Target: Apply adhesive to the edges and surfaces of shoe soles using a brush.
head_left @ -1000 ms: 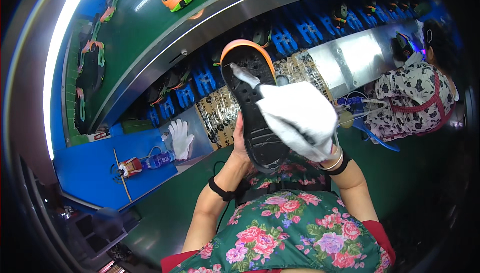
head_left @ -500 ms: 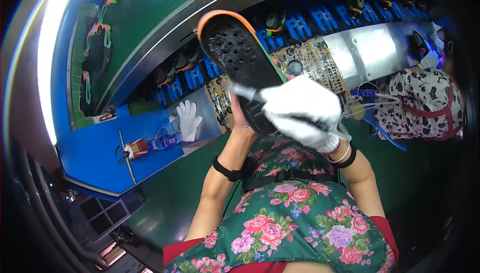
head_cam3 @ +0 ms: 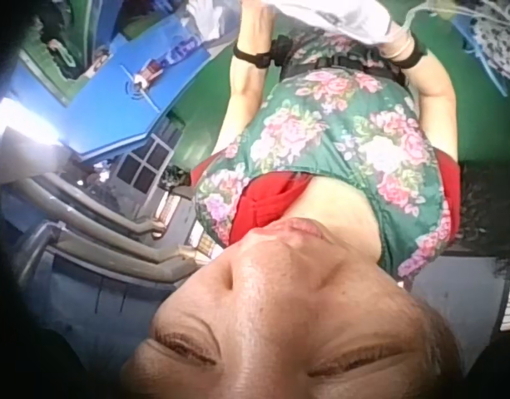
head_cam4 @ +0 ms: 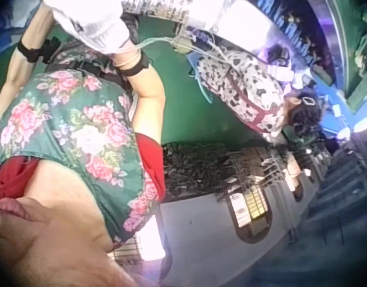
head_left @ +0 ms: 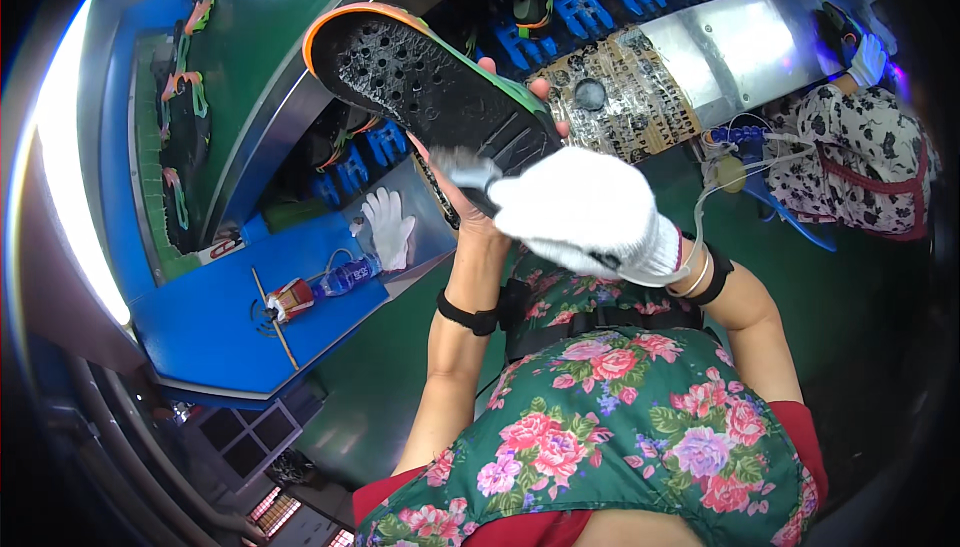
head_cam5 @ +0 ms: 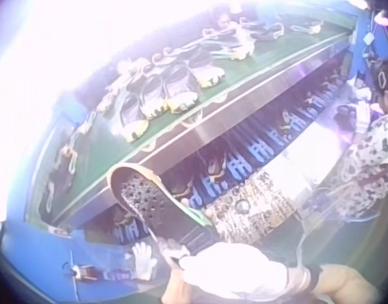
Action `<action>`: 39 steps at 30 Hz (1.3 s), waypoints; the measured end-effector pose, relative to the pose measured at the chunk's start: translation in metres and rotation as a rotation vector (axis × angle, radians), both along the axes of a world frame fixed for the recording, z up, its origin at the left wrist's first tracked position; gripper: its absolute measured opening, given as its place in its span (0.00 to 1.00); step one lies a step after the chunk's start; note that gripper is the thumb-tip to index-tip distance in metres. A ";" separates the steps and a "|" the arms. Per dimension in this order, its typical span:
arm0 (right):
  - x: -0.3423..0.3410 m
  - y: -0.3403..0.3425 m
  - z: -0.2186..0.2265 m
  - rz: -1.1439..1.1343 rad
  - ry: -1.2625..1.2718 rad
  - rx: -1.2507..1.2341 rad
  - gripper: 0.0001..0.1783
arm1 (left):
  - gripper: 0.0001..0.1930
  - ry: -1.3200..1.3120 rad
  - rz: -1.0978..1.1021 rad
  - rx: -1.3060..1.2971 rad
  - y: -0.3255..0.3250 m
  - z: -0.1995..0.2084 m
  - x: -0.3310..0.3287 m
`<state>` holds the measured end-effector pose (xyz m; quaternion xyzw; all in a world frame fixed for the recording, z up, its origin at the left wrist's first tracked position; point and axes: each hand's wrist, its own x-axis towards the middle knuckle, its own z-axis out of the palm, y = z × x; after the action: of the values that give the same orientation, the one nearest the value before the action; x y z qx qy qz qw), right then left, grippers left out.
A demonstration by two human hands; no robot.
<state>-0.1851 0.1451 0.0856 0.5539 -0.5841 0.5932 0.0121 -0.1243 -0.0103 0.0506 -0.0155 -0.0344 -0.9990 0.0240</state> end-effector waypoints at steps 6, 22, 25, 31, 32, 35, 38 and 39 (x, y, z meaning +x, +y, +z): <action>0.001 0.005 -0.006 -0.102 -0.242 -0.016 0.11 | 0.49 -0.052 0.149 -0.020 -0.005 -0.005 0.003; 0.011 0.010 -0.016 0.011 -0.489 0.082 0.10 | 0.51 0.019 0.094 -0.079 -0.029 -0.019 0.013; 0.014 0.012 -0.016 0.153 -0.093 0.097 0.09 | 0.48 0.055 -0.028 -0.181 -0.038 -0.022 0.016; 0.020 0.014 -0.025 0.189 -0.463 0.125 0.11 | 0.51 -0.003 -0.064 -0.197 -0.042 -0.019 0.029; 0.022 0.015 -0.027 0.130 -0.293 0.112 0.12 | 0.52 -0.014 -0.111 -0.228 -0.046 -0.018 0.029; 0.028 0.016 -0.027 0.280 -0.091 0.153 0.21 | 0.53 -0.023 -0.174 -0.254 -0.054 -0.015 0.034; 0.032 0.016 -0.022 0.343 -0.014 0.126 0.20 | 0.56 -0.202 -0.209 -0.480 -0.062 -0.014 0.041; 0.031 0.017 -0.019 0.420 -0.111 0.115 0.18 | 0.56 -0.205 -0.197 -0.456 -0.065 -0.014 0.043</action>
<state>-0.1537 0.1624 0.0663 0.6298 -0.4883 0.5781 -0.1754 -0.0815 -0.0748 0.0364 0.0775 -0.2589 -0.9594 -0.0812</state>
